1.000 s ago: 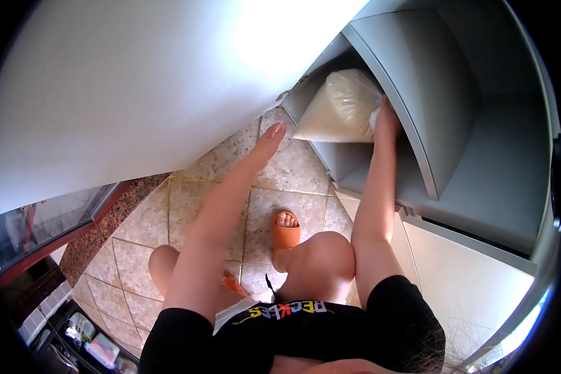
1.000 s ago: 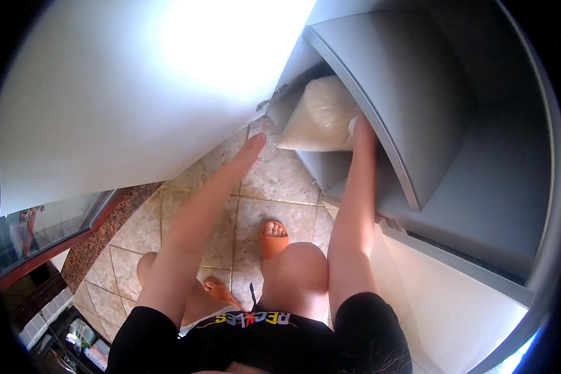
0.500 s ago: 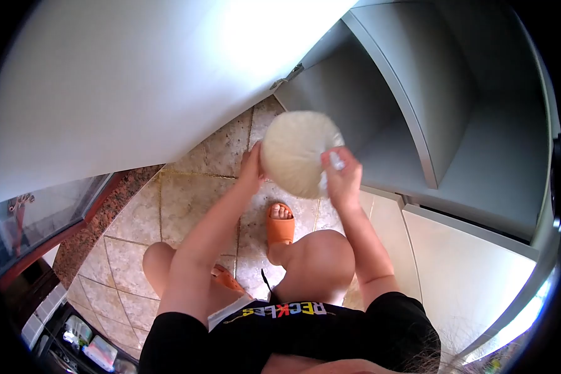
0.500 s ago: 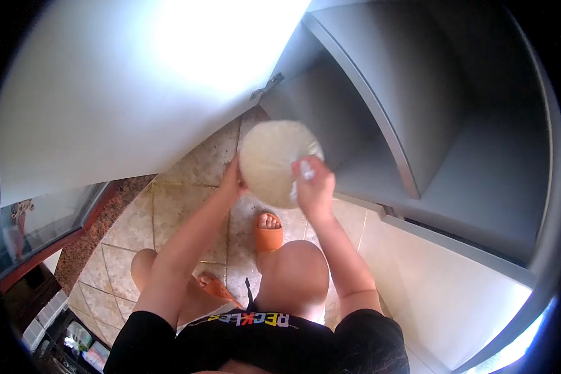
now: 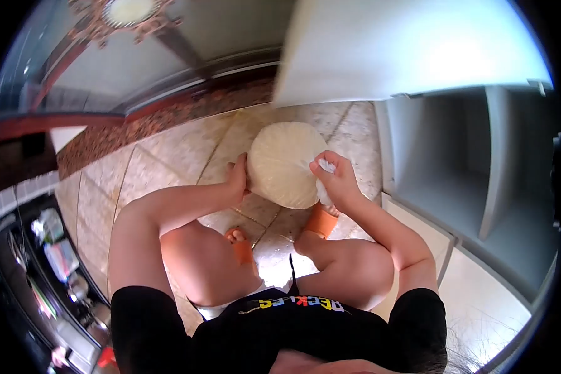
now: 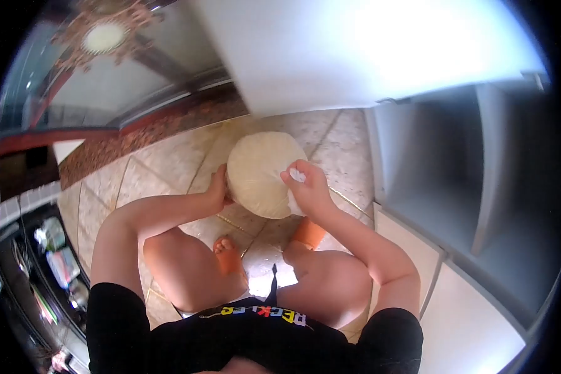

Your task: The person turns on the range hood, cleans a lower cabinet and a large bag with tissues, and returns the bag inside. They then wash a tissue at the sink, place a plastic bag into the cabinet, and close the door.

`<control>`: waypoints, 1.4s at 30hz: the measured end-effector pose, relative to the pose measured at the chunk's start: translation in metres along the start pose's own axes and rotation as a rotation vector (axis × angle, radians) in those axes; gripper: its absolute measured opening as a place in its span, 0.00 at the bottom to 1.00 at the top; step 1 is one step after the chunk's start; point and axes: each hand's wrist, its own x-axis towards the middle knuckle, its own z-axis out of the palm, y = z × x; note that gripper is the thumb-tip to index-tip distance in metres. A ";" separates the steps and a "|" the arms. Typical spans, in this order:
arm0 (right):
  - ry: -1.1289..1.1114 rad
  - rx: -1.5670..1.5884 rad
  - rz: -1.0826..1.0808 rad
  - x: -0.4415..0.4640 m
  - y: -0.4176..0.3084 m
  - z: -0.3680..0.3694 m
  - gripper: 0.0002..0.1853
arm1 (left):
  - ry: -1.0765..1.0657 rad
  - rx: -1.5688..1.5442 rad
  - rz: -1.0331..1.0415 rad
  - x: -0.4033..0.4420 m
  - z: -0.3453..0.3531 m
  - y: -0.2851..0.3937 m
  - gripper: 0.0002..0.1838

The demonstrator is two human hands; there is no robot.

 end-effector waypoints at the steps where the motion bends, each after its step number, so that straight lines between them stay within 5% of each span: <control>1: -0.047 -0.047 -0.042 0.006 -0.005 0.016 0.09 | 0.041 -0.092 0.053 -0.002 -0.014 -0.001 0.32; 6: -0.145 -0.284 -0.113 0.021 -0.062 0.077 0.08 | 0.090 -0.287 0.190 0.002 -0.076 0.006 0.37; 8: -0.160 -0.244 -0.201 0.042 -0.049 0.102 0.09 | 0.028 -0.353 0.190 0.013 -0.103 0.007 0.36; 10: -0.239 -0.067 0.052 0.054 -0.060 0.121 0.09 | -0.027 -0.437 0.252 0.036 -0.131 0.008 0.35; 14: -0.154 -0.087 -0.105 0.089 -0.046 0.154 0.09 | -0.093 -0.571 0.281 -0.030 -0.133 0.062 0.29; 15: -0.133 -0.083 -0.156 0.092 -0.050 0.162 0.09 | 0.045 -0.473 0.278 -0.026 -0.142 0.068 0.29; 20: -0.129 -0.035 -0.161 0.137 -0.032 0.200 0.11 | 0.075 -0.559 0.393 0.019 -0.160 0.076 0.30; 22: -0.062 -0.158 -0.364 0.151 -0.026 0.220 0.12 | -0.005 -0.501 0.564 0.018 -0.152 0.076 0.29; 26: -0.098 -0.073 -0.278 0.175 -0.037 0.223 0.12 | 0.160 -0.420 0.474 -0.043 -0.124 0.090 0.31; 28: -0.042 -0.091 -0.259 0.191 -0.026 0.230 0.15 | 0.298 -0.411 0.805 -0.053 -0.110 0.087 0.35; 29: -0.041 -0.085 -0.259 0.190 -0.031 0.227 0.15 | 0.201 -0.077 1.098 -0.054 -0.114 0.088 0.41; 30: -0.129 0.016 -0.203 0.188 -0.034 0.223 0.17 | 0.203 -0.070 1.096 -0.053 -0.113 0.087 0.41; 32: -0.214 0.117 -0.140 0.184 -0.038 0.217 0.19 | 0.613 0.481 1.041 -0.051 -0.104 0.083 0.47; 35: -0.154 -0.050 -0.171 0.171 -0.039 0.207 0.20 | 0.628 0.507 1.057 -0.048 -0.102 0.091 0.50; 37: 0.023 -0.196 -0.530 0.151 -0.045 0.191 0.19 | 0.632 0.509 1.069 -0.046 -0.105 0.093 0.50; 38: 0.035 -0.196 -0.525 0.142 -0.049 0.178 0.19 | 0.589 0.512 1.058 -0.047 -0.109 0.092 0.51; 40: -0.393 -0.311 -0.152 0.130 -0.052 0.141 0.18 | 0.579 0.534 1.134 -0.039 -0.117 0.090 0.51; 41: -0.578 -0.205 -0.147 0.131 -0.032 0.125 0.17 | 0.596 0.554 1.220 -0.032 -0.120 0.087 0.50; 42: -0.521 -0.206 -0.134 0.125 -0.023 0.107 0.17 | 0.587 0.569 1.228 -0.037 -0.120 0.089 0.47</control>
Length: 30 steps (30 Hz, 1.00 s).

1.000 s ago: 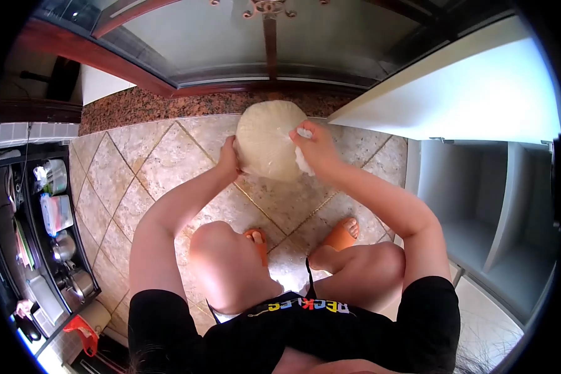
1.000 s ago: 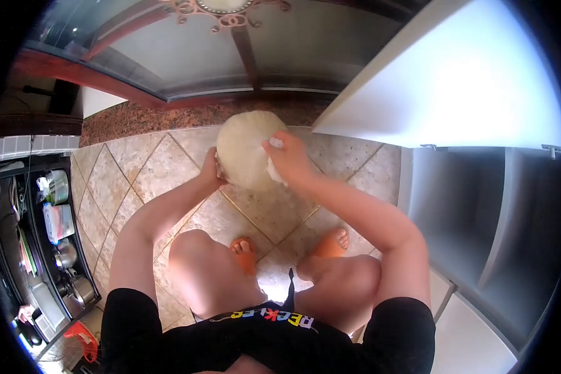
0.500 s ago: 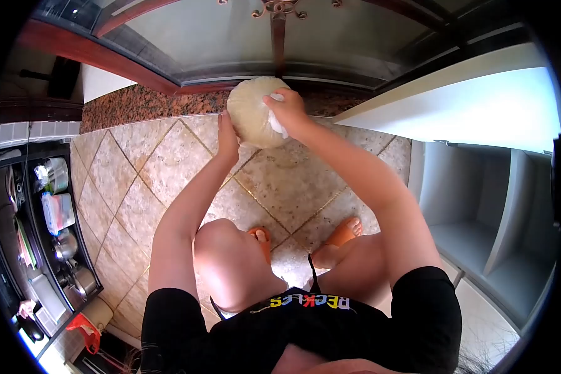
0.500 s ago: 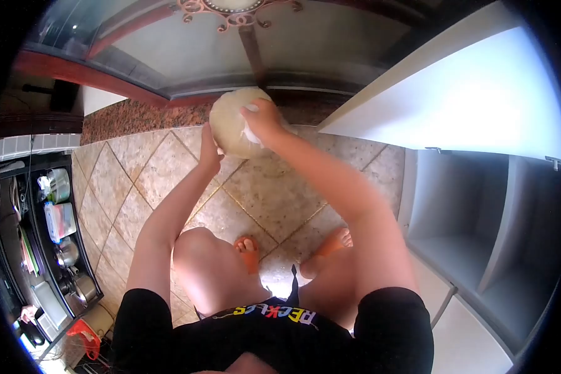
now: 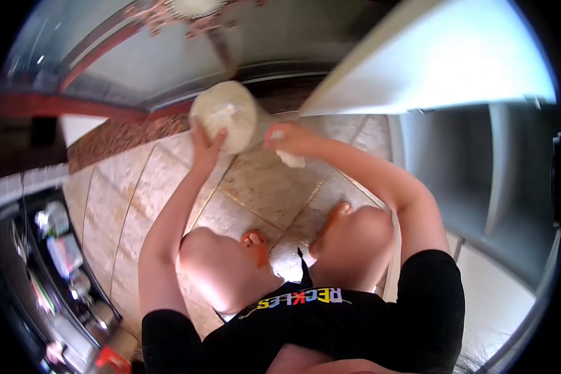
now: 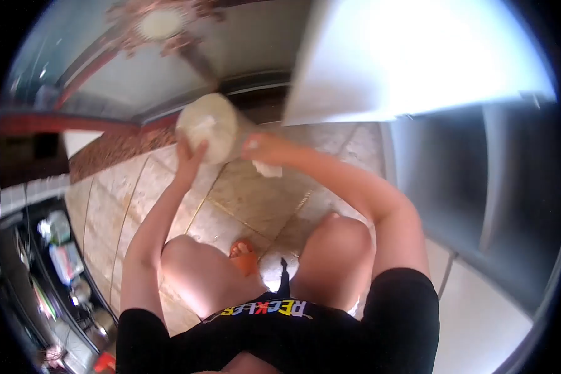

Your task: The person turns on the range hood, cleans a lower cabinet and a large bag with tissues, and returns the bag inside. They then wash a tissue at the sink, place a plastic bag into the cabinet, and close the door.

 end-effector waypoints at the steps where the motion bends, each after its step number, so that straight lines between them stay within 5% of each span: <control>1: -0.022 -0.051 0.151 -0.035 0.018 -0.023 0.17 | -0.079 -0.194 -0.009 0.005 -0.006 0.005 0.45; 2: -0.106 -0.093 0.284 -0.052 0.024 -0.027 0.17 | -0.155 -0.385 -0.034 0.007 -0.014 0.012 0.43; 3: -0.031 -0.078 0.318 -0.069 0.028 -0.034 0.17 | 0.088 -0.144 0.133 0.003 -0.015 0.021 0.40; 4: 0.075 0.062 0.418 -0.082 0.031 -0.041 0.19 | 0.047 0.107 0.206 0.007 -0.029 0.043 0.38; 10: 0.609 0.453 0.661 -0.161 0.131 -0.120 0.31 | -0.190 -0.217 0.432 0.009 -0.007 0.221 0.38; 13: 0.951 0.455 0.704 -0.188 0.117 -0.143 0.35 | -0.282 -0.277 0.621 0.024 -0.001 0.266 0.38; 16: 1.446 0.047 0.501 -0.211 0.184 -0.195 0.32 | -0.277 -0.153 0.752 0.028 0.031 0.298 0.39; 19: 1.626 -0.354 0.689 -0.251 0.258 -0.256 0.27 | -0.156 -0.398 0.656 0.037 0.055 0.305 0.39; 22: 1.766 -0.553 0.943 -0.276 0.221 -0.243 0.26 | 0.095 -0.213 0.641 0.043 0.070 0.310 0.37; 25: 1.613 -0.896 0.994 -0.270 0.314 -0.237 0.26 | 0.186 -0.159 0.663 0.048 0.072 0.300 0.37; 29: 1.784 -0.920 0.970 -0.265 0.320 -0.241 0.24 | 0.127 -0.218 0.674 0.053 0.068 0.306 0.33; 30: 1.896 -0.575 0.908 -0.271 0.309 -0.248 0.24 | 0.082 -0.238 0.635 0.053 0.067 0.307 0.32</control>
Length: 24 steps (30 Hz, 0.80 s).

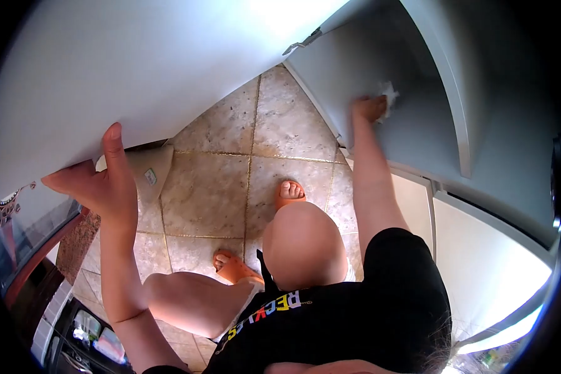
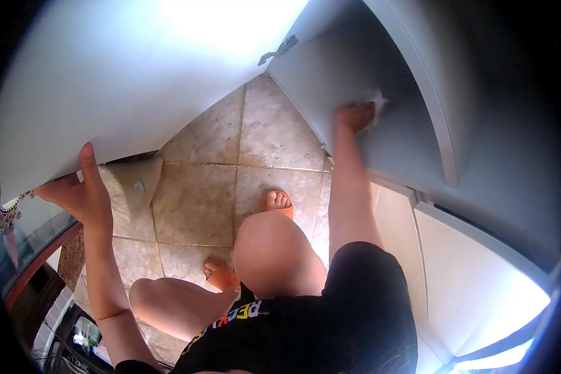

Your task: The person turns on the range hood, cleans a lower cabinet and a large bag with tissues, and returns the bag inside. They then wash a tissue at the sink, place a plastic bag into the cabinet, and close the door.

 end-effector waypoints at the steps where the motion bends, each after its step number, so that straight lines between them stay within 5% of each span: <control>1: -0.036 0.164 0.187 0.015 -0.008 -0.011 0.26 | -0.001 0.009 0.000 0.000 0.001 0.000 0.32; 5: -0.014 0.478 0.620 0.073 -0.001 -0.010 0.31 | 0.031 -0.022 0.078 0.001 0.005 -0.005 0.30; 11: -0.145 0.485 0.632 0.143 0.040 0.028 0.30 | 0.008 0.047 0.087 0.002 0.003 -0.005 0.32; 18: -0.375 0.201 0.357 0.219 0.042 0.069 0.28 | 0.038 0.039 0.080 0.000 0.005 -0.013 0.36; 24: -0.516 -0.073 -0.158 0.236 -0.038 0.102 0.27 | 0.019 0.111 0.085 0.001 0.007 -0.008 0.33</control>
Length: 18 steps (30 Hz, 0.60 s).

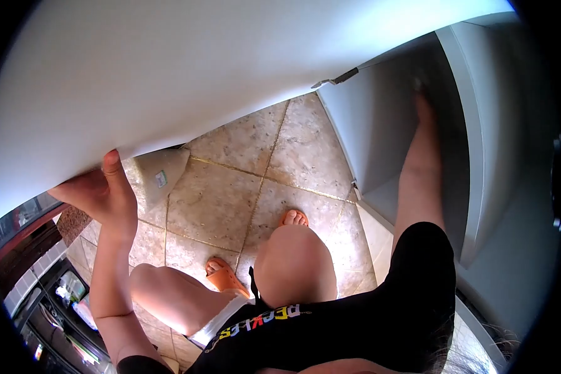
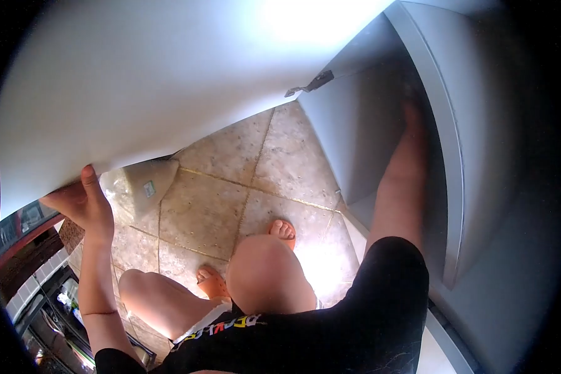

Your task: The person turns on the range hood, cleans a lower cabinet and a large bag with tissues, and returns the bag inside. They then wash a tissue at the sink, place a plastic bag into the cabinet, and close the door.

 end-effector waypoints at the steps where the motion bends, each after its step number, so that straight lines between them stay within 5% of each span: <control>1: -0.005 -0.043 -0.087 -0.006 -0.018 0.006 0.27 | 0.014 0.002 0.003 0.001 0.001 0.000 0.33; 10: 0.316 0.303 -0.763 -0.197 -0.118 0.051 0.19 | 0.072 -0.086 0.059 0.001 0.008 -0.002 0.34; 16: -0.199 0.590 -0.619 -0.348 -0.125 0.050 0.16 | 0.074 -0.078 0.039 -0.005 0.006 -0.009 0.34; 18: -0.747 0.687 -0.228 -0.380 -0.120 0.052 0.13 | 0.071 -0.034 0.060 -0.004 0.004 -0.010 0.34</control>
